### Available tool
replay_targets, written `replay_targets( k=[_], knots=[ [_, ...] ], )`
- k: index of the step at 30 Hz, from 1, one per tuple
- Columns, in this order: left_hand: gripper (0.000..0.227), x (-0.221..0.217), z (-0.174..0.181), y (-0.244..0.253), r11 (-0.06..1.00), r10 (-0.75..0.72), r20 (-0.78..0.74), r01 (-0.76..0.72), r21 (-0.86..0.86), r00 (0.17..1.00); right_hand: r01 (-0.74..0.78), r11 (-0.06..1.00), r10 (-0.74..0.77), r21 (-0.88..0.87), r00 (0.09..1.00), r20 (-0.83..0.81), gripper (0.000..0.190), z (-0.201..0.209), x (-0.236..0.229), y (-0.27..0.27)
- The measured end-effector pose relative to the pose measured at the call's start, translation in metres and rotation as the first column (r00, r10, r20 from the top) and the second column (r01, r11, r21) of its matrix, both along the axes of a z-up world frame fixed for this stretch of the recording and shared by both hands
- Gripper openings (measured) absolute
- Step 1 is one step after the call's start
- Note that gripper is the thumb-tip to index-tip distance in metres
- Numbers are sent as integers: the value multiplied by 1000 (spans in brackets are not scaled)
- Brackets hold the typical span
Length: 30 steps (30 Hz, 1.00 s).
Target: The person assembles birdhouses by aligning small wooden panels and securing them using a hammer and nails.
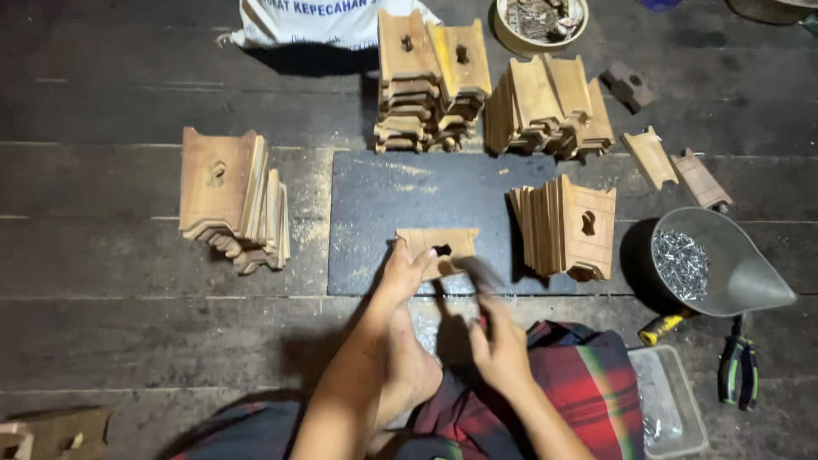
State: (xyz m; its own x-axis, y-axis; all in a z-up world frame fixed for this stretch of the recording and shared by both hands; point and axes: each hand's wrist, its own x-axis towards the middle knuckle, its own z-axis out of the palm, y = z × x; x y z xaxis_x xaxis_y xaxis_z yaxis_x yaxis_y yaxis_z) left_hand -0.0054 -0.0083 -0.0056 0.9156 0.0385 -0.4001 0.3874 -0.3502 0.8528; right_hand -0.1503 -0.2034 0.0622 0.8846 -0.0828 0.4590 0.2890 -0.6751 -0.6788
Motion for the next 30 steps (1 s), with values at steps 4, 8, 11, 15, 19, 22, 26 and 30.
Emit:
replay_targets(
  k=[4, 8, 11, 15, 19, 22, 26, 30],
  knots=[
    [75, 13, -14, -1, 998, 45, 26, -43, -42, 999, -88, 996, 93, 34, 967, -238, 46, 14, 6, -1],
    [98, 5, 18, 3, 1000, -28, -115, 27, -15, 993, -213, 977, 189, -25, 908, -373, 52, -5, 18, -1],
    [95, -1, 43, 1, 1000, -16, -192, 14, -12, 981, -82, 994, 95, 71, 971, -218, 48, -1, 5, -7],
    [96, -1, 8, 1, 1000, -12, -140, 9, -20, 990, 45, 999, -39, 28, 983, -180, 28, -4, 2, 1],
    [64, 15, 6, -1, 998, 43, 60, -40, -42, 997, -104, 994, 107, 23, 979, -171, 42, -1, 11, 0],
    [83, 1, -23, 2, 999, 33, -32, -34, -30, 999, -96, 995, 99, 23, 966, -238, 45, 0, 4, 3],
    [63, -4, 21, 2, 1000, 19, -57, -20, -4, 998, -47, 999, 45, -16, 995, -90, 39, 7, -2, -1],
    [89, 4, -16, 1, 997, -9, 21, 7, 78, 1000, -148, 989, 141, -3, 949, -283, 45, 14, 5, 8]
  ],
)
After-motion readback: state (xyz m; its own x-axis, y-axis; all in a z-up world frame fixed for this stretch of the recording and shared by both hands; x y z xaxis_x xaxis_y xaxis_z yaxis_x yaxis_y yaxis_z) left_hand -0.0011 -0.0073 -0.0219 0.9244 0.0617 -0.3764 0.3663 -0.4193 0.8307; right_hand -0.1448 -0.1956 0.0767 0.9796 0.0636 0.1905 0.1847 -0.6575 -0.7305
